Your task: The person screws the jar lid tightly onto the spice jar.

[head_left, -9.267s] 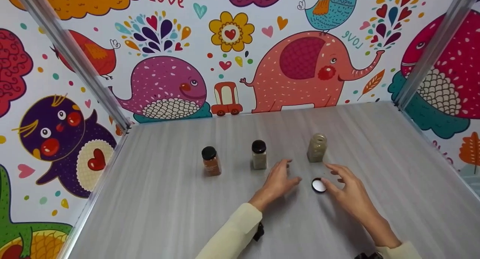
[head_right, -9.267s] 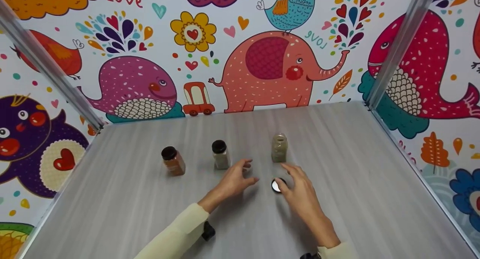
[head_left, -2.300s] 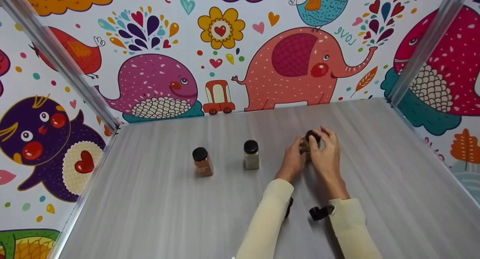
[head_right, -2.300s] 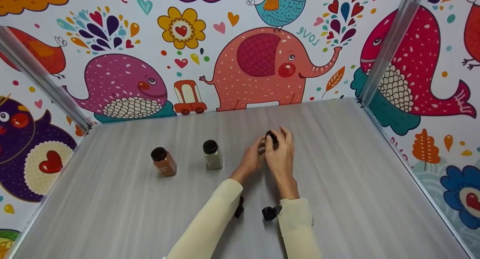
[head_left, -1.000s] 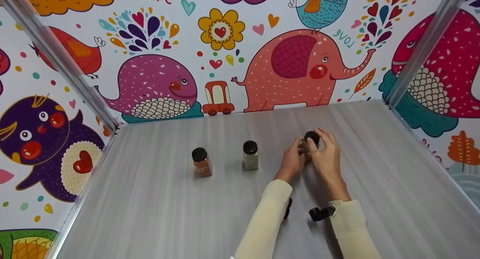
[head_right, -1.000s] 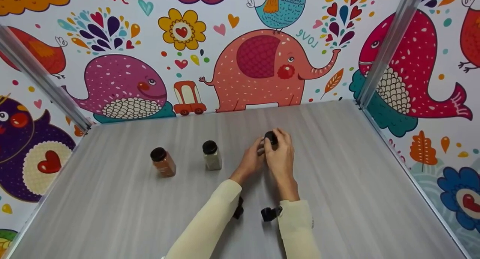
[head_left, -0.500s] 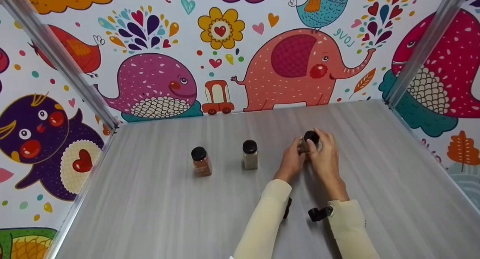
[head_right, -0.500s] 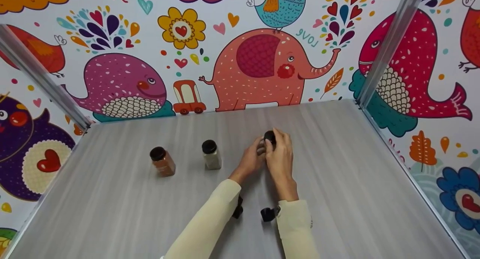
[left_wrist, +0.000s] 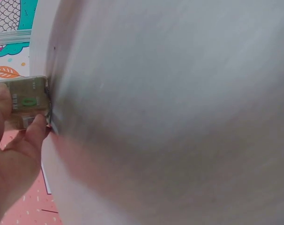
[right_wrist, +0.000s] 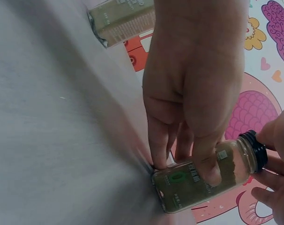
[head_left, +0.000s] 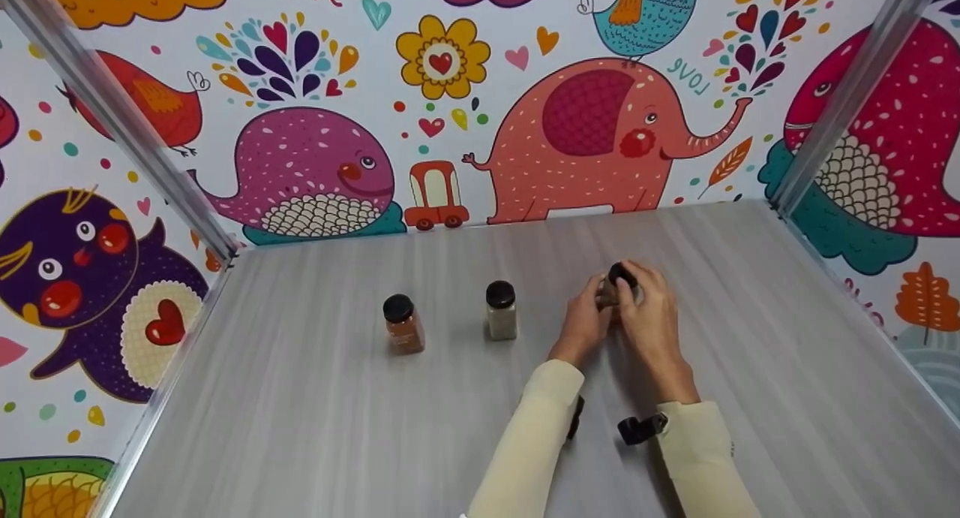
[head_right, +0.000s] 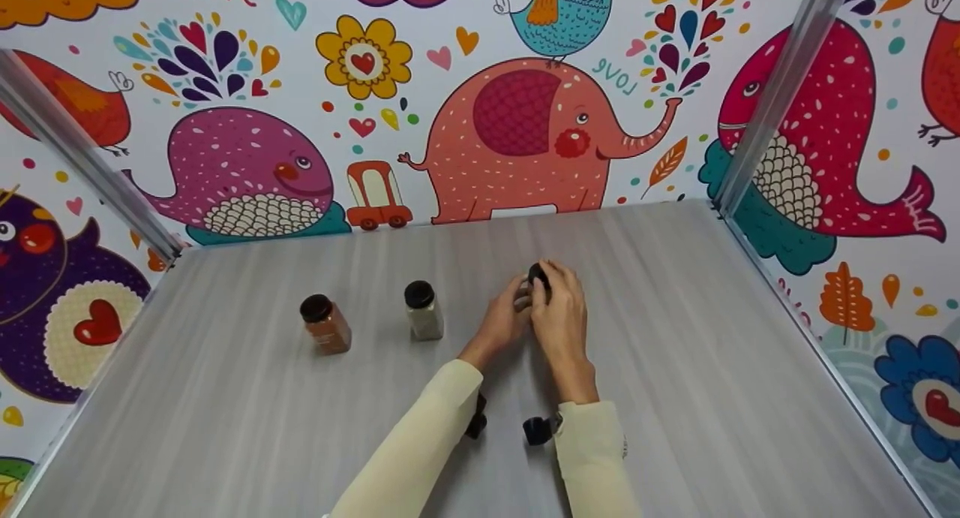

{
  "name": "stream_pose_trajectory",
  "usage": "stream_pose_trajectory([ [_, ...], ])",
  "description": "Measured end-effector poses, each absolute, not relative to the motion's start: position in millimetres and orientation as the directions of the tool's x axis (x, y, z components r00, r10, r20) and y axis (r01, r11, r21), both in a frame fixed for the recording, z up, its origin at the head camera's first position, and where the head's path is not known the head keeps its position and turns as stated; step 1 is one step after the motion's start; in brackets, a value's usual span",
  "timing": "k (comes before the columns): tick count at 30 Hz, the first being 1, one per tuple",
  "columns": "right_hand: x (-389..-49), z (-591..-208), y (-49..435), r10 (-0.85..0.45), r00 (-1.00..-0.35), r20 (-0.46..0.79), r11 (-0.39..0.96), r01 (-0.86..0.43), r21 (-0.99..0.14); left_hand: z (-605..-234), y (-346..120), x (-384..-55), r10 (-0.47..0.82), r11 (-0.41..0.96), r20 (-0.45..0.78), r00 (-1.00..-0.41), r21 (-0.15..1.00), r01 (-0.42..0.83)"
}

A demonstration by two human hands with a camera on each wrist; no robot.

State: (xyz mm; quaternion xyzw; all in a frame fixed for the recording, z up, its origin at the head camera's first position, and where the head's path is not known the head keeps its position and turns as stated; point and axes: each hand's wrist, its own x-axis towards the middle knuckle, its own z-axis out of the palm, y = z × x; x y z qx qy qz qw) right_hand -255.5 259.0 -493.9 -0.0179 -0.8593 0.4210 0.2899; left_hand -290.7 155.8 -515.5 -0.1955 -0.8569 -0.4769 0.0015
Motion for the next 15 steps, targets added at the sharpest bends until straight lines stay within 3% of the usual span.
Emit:
stream_pose_trajectory([
  [6,-256.6,-495.6,258.6,0.293,-0.803,0.518,0.638,-0.239,-0.732,-514.6,155.2,-290.0,0.329,0.468,0.167,-0.929,0.826,0.314],
  [15,-254.4,-493.9,261.1,0.275,-0.843,0.462,0.601,-0.224,-0.767,-513.6,154.3,-289.7,0.340,0.467,0.144,-0.930,0.832,0.299],
])
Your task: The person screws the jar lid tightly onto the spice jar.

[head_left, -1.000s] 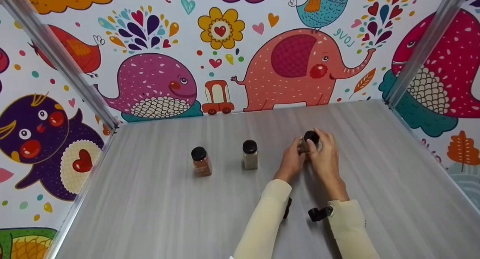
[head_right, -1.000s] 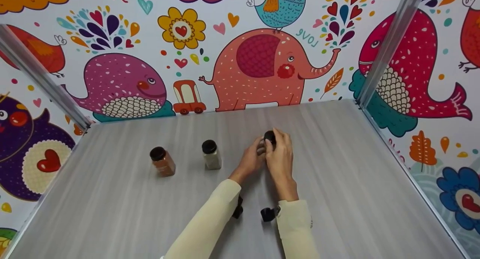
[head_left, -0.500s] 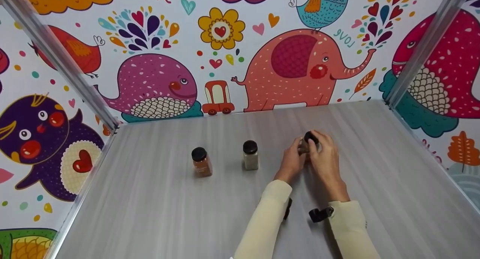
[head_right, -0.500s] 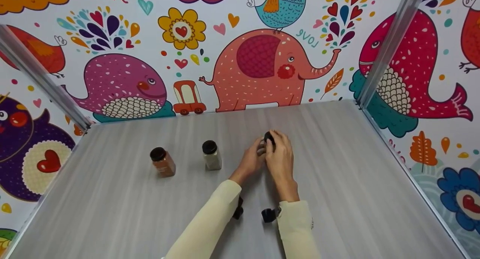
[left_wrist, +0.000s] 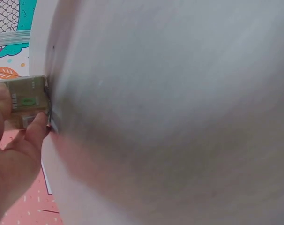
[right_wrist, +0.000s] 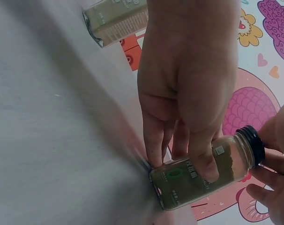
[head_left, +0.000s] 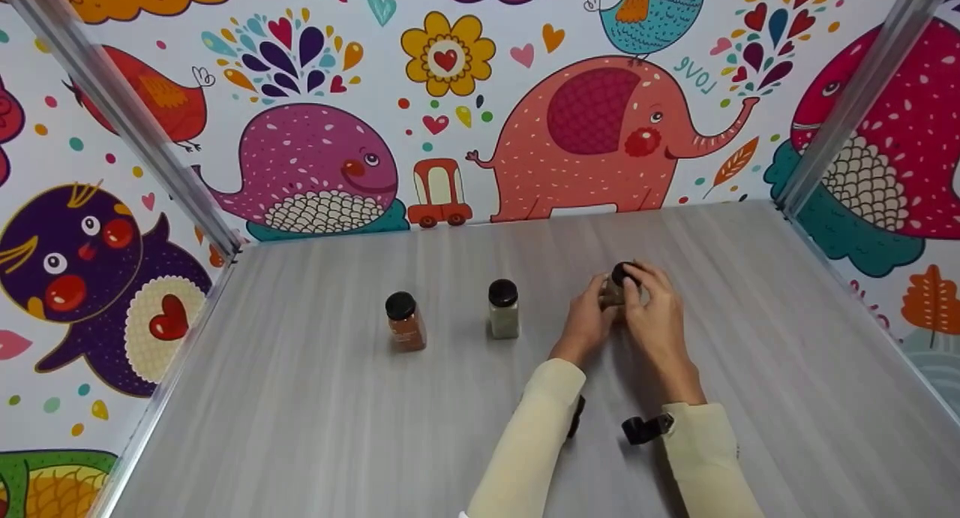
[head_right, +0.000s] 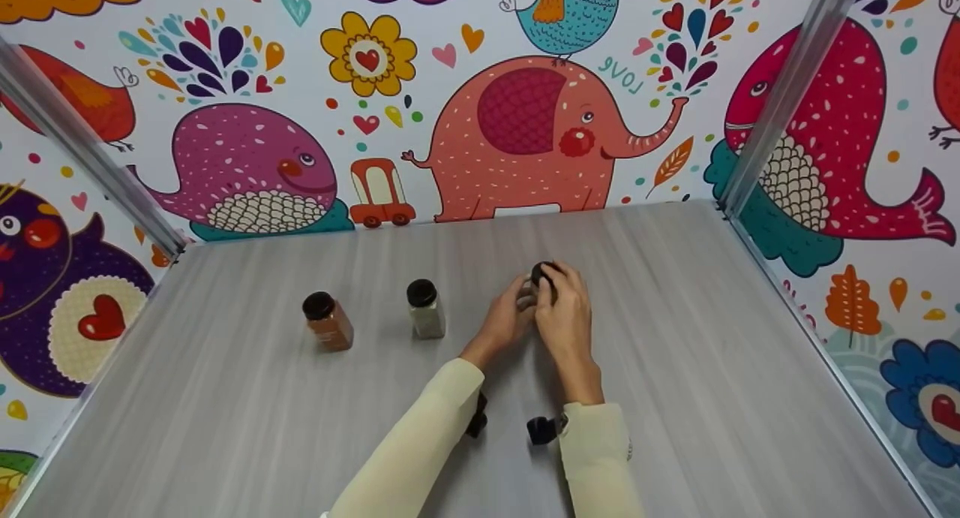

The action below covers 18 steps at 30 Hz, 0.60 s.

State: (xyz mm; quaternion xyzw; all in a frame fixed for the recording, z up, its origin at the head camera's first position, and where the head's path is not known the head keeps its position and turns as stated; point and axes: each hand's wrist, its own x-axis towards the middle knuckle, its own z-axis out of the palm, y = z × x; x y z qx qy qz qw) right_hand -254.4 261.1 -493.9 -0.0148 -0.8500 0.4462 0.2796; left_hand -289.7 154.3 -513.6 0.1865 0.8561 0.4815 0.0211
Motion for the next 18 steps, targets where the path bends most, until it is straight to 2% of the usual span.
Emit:
stream_pose_trajectory([
  [18,-254.8,-495.8,258.1,0.303,-0.822,0.483,0.621,-0.214,-0.754,-514.7,155.6,-290.3,0.338,0.451,0.144,-0.930,0.843,0.294],
])
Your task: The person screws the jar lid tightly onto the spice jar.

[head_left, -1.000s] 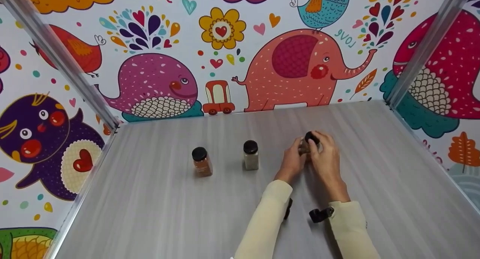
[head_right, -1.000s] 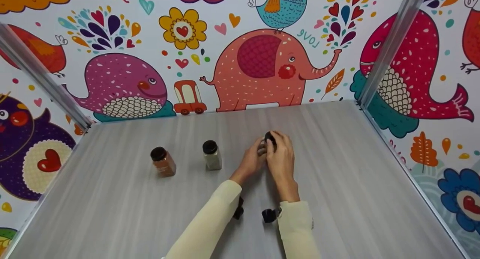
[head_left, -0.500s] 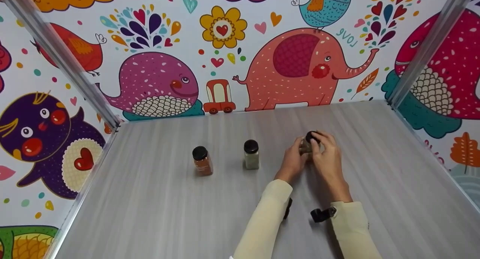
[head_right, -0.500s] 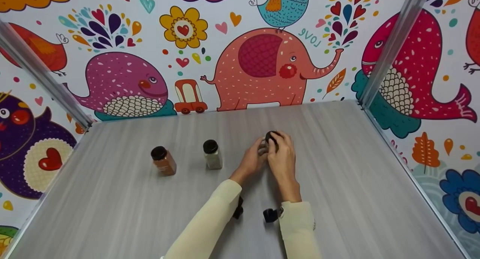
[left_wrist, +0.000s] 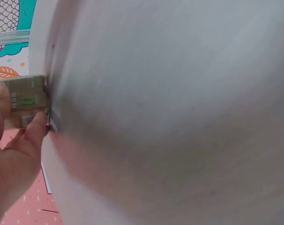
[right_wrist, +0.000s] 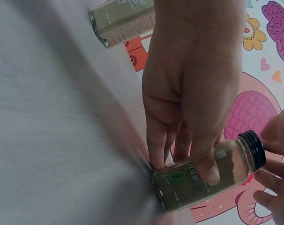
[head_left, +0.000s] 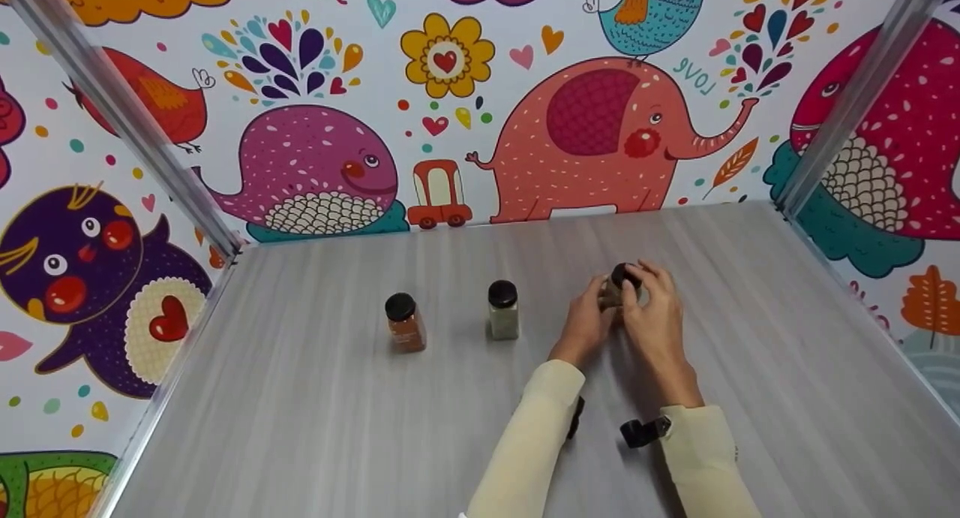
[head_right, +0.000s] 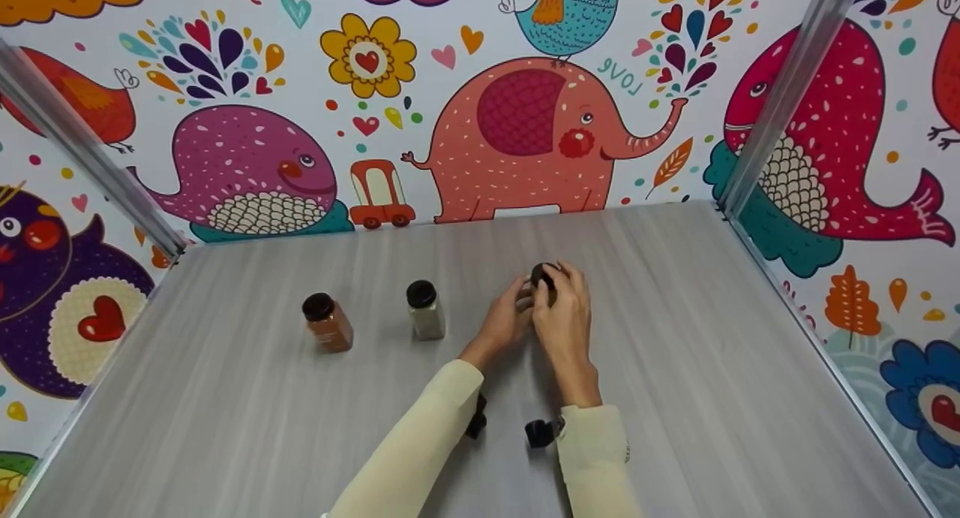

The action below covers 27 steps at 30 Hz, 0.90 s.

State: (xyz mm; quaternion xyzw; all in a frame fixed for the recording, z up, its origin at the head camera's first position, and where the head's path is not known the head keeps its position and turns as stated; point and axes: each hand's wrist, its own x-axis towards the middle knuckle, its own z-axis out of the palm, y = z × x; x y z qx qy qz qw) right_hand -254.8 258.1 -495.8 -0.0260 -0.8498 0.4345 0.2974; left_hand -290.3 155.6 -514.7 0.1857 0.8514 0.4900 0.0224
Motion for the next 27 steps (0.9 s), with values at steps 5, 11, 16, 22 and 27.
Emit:
stream_pose_trajectory([
  [5,-254.0,-497.1,257.8,0.301,-0.816,0.494,0.623,-0.224,-0.750,-513.3,156.0,-289.6,0.327,0.465,0.119,-0.937,0.843,0.270],
  [11,-254.0,-495.2,258.2,0.334,-0.804,0.493,0.633,-0.196,-0.749,-514.0,154.6,-290.1,0.335,0.484,0.147,-0.931,0.821,0.304],
  [16,-253.4,-494.0,259.3,0.340,-0.822,0.458,0.614,-0.175,-0.770,-515.0,154.5,-290.1,0.335,0.480,0.181,-0.925,0.812,0.333],
  [22,-252.5,-495.5,259.3,0.300,-0.848,0.436,0.602,-0.186,-0.776,-515.6,155.4,-289.9,0.333,0.475,0.159,-0.929,0.823,0.311],
  [27,-252.9,-496.0,258.3,0.310,-0.822,0.478,0.616,-0.209,-0.759,-515.6,154.5,-290.3,0.333,0.475,0.154,-0.930,0.825,0.306],
])
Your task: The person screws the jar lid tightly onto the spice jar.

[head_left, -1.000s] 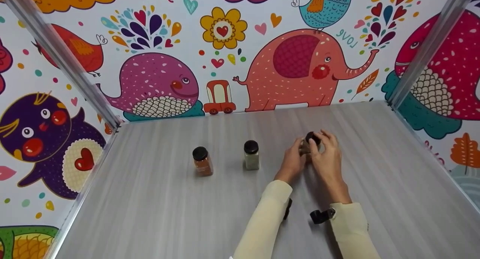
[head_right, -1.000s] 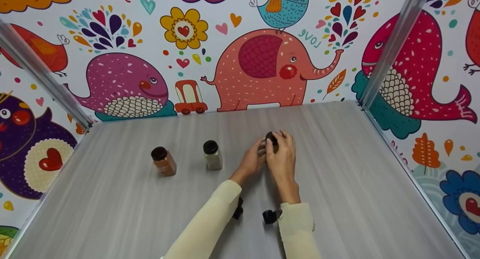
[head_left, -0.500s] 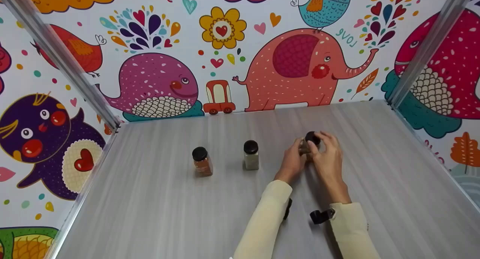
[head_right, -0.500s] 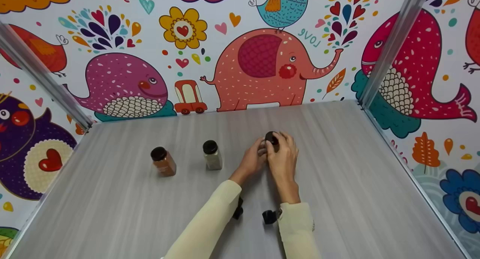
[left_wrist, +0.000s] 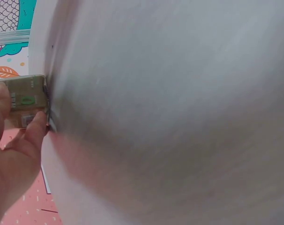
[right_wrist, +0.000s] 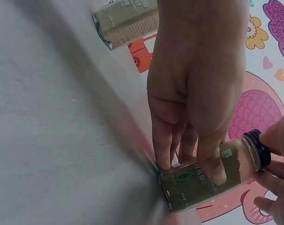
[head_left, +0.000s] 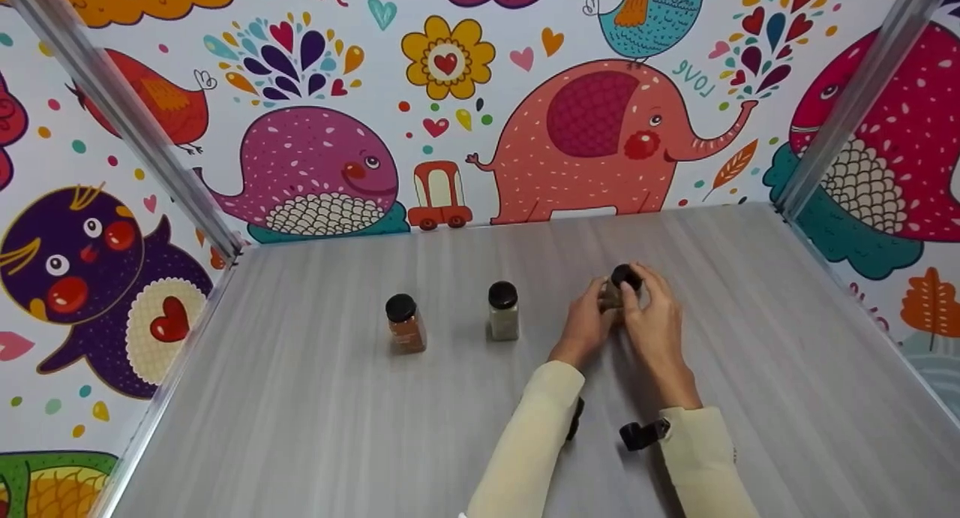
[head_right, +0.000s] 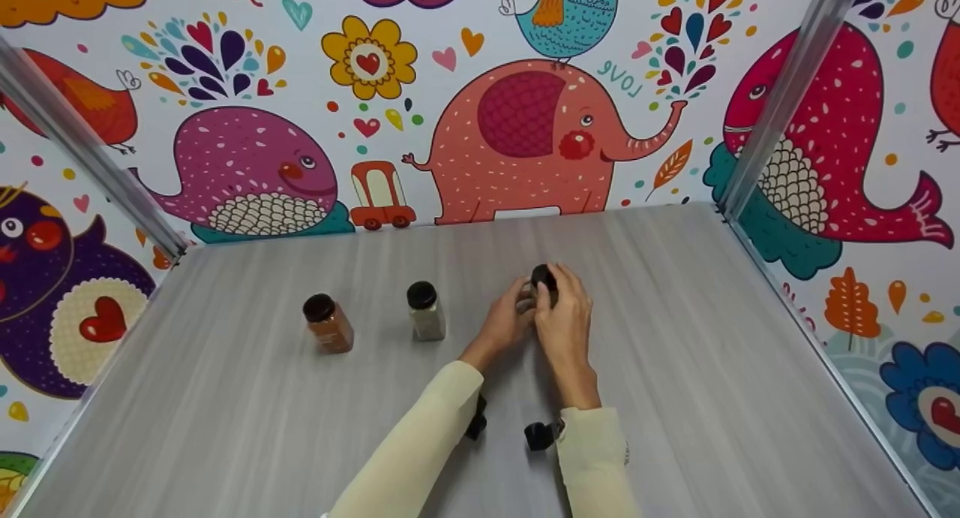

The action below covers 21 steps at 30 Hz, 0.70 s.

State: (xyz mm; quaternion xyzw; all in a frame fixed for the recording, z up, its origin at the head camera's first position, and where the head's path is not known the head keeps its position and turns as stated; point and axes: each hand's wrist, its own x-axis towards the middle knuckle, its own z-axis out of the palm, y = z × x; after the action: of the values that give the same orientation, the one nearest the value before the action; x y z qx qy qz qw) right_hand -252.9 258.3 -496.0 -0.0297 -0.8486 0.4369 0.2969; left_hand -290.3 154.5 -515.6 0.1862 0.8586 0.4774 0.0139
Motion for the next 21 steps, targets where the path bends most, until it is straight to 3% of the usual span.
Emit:
stream_pose_trajectory([
  [4,-252.7,-495.2,258.9,0.321,-0.820,0.474,0.616,-0.200,-0.762,-515.7,154.6,-290.5,0.335,0.468,0.155,-0.930,0.829,0.307],
  [13,-250.9,-491.3,264.1,0.230,-0.896,0.379,0.620,-0.165,-0.767,-515.6,154.7,-290.7,0.336,0.440,0.178,-0.925,0.838,0.321],
  [21,-251.5,-493.8,263.0,0.237,-0.886,0.399,0.612,-0.183,-0.769,-514.5,154.2,-289.5,0.346,0.456,0.160,-0.925,0.833,0.314],
])
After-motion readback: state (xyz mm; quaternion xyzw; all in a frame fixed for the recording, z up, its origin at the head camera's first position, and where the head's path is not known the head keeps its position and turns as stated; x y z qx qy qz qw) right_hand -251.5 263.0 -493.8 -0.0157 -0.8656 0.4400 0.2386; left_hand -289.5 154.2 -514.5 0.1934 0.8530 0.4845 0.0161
